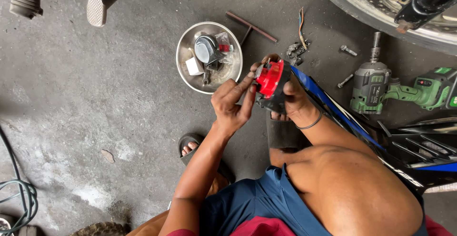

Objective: Assembling and adjusting a motorcycle horn using locking pliers in a workshop environment.

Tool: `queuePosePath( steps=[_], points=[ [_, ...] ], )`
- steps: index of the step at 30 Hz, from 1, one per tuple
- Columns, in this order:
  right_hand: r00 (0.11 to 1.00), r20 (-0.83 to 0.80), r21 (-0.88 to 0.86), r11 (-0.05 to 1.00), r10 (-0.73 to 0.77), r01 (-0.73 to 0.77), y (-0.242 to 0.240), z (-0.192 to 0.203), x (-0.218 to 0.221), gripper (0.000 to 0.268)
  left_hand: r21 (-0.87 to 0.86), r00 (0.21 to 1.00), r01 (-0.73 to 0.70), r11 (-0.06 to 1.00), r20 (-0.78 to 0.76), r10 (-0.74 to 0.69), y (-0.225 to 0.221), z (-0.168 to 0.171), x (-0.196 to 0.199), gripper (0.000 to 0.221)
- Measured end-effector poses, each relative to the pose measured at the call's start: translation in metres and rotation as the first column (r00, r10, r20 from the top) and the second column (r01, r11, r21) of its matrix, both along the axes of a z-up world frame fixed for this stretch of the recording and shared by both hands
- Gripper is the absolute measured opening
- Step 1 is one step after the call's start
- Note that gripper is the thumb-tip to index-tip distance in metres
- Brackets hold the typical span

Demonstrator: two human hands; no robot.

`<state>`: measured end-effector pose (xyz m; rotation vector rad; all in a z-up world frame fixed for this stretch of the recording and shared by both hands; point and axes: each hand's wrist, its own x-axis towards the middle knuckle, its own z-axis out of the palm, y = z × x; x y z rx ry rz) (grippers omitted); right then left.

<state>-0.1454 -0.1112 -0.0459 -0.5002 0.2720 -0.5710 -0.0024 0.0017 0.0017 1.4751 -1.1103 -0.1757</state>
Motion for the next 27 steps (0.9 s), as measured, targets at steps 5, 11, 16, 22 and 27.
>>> queuePosePath(
  steps=[5, 11, 16, 22, 27],
  points=[
    [0.947, 0.318, 0.293, 0.944, 0.051, -0.15, -0.011, -0.037, -0.014, 0.113, 0.387, 0.979, 0.152, 0.909, -0.186, -0.085, 0.0, 0.031, 0.027, 0.034],
    [0.894, 0.441, 0.359, 0.898, 0.077, -0.254, -0.01, -0.049, -0.023, 0.115, 0.847, 0.986, 0.157, 0.509, -0.106, -0.128, 0.01, -0.044, 0.068, 0.032],
    [0.917, 0.393, 0.402, 0.885, 0.064, -0.235, -0.006, -0.057, -0.027, 0.115, 0.664, 0.96, 0.278, 0.694, -0.214, -0.179, 0.003, 0.014, 0.068, 0.026],
    [0.941, 0.333, 0.388, 0.901, 0.061, -0.195, -0.001, -0.06, -0.02, 0.113, 0.33, 0.898, 0.305, 0.893, -0.413, -0.154, -0.005, 0.037, 0.051, 0.021],
    [0.968, 0.243, 0.404, 0.902, 0.054, -0.152, 0.01, -0.061, -0.017, 0.114, 0.157, 0.909, 0.277, 0.948, -0.362, -0.206, -0.015, 0.043, 0.046, 0.02]
  ],
)
